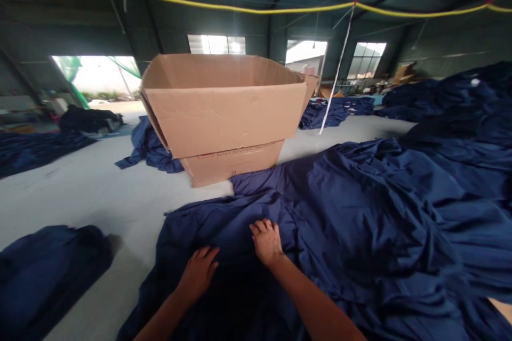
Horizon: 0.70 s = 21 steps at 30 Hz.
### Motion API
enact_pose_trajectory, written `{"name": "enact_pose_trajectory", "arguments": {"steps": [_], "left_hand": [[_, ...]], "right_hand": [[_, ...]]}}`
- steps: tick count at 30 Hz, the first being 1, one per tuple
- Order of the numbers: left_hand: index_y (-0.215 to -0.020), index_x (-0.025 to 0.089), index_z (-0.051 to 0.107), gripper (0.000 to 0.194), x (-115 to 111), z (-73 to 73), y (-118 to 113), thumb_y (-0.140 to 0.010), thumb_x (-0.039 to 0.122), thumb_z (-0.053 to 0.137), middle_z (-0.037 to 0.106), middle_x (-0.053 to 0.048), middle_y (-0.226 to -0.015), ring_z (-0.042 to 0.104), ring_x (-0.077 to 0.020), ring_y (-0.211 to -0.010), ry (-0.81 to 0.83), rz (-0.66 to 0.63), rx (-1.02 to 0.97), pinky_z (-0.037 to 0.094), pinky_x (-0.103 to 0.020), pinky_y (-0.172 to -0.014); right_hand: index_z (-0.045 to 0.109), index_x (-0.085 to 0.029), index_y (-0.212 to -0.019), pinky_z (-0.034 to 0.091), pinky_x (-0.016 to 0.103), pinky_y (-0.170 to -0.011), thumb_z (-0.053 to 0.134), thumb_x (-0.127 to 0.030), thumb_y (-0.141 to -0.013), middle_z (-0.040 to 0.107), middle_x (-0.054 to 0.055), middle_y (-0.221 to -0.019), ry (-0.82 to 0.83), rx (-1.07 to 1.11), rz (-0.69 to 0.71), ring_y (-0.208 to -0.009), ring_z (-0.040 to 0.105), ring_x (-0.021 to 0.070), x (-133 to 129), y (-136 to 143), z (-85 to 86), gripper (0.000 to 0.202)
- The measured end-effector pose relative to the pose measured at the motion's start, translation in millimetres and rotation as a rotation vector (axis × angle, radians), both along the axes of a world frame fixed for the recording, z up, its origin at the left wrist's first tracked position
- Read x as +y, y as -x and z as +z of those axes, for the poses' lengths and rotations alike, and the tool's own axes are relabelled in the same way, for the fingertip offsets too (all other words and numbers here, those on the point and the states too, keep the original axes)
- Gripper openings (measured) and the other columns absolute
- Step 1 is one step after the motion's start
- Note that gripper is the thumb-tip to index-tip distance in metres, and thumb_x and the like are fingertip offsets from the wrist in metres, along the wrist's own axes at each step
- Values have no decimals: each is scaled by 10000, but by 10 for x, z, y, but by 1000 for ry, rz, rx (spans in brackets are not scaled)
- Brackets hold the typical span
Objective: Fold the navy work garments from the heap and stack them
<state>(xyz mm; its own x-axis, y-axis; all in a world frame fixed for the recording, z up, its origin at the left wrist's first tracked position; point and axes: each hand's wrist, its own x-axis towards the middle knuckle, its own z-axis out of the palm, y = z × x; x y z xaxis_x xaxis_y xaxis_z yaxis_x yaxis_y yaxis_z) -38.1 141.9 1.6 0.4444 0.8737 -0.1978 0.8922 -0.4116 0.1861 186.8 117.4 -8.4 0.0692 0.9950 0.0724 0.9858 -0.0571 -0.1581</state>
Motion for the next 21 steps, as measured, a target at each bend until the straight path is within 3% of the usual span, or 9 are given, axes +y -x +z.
{"name": "enact_pose_trajectory", "arguments": {"steps": [2,5,10,12,15,17,19,21], "left_hand": [[-1368,282,380,514,262,-104,-109,-861,280,298,427,-36,-1410,358,-209,-1289,17,-25,-13,324,-387,-1040],[-1392,299,328,506,657,-244,-245,-892,330,255,413,-41,-1423,351,-237,-1298,25,-4,5,340,-423,-1025],[-1406,175,309,534,1328,-339,-484,-906,334,206,451,-117,-1383,464,-266,-1185,-46,102,48,420,-402,-943],[-1436,156,219,546,1582,-379,-559,-895,228,195,328,-119,-1466,474,-245,-1176,-65,124,46,417,-361,-949],[-1450,291,117,698,1913,-463,-602,-806,45,231,130,-40,-1544,557,-194,-1078,-50,139,71,453,-324,-894],[-1442,351,80,794,2075,-517,-589,-754,0,264,159,-34,-1538,607,-170,-989,-24,150,96,479,-319,-838],[-1446,316,87,788,2166,-548,-560,-748,19,302,275,-85,-1489,627,-170,-944,-15,169,115,487,-324,-810],[-1419,254,234,678,2169,-536,-520,-772,75,329,412,-122,-1383,629,-181,-926,-29,183,128,486,-334,-797]], "right_hand": [[458,-299,-1311,232,429,-1008,362,-244,-878,461,30,-1366,12,-12,3,-1243,322,252,273,-81,-21,447],[453,-283,-1315,220,440,-1008,339,-300,-903,444,43,-1380,25,-32,-22,-1259,297,265,660,-231,-79,428],[585,-236,-1168,305,425,-913,316,-338,-916,562,93,-1216,23,-56,-117,-1137,394,281,1235,-455,-140,382],[573,-244,-1184,320,402,-894,331,-247,-895,533,73,-1265,15,-47,-101,-1125,402,264,1415,-516,-172,376],[480,-274,-1289,297,405,-925,393,-136,-805,507,32,-1318,83,-11,-25,-1171,372,252,1581,-576,-225,511],[452,-273,-1312,232,451,-981,446,-140,-745,537,38,-1286,156,6,3,-1205,346,258,1616,-606,-240,583],[471,-264,-1296,141,504,-1021,481,-174,-709,555,59,-1248,203,0,1,-1205,356,264,1604,-636,-220,594],[544,-254,-1218,110,526,-1025,494,-201,-697,565,80,-1204,214,-36,3,-1166,399,269,1561,-672,-166,526]]}}
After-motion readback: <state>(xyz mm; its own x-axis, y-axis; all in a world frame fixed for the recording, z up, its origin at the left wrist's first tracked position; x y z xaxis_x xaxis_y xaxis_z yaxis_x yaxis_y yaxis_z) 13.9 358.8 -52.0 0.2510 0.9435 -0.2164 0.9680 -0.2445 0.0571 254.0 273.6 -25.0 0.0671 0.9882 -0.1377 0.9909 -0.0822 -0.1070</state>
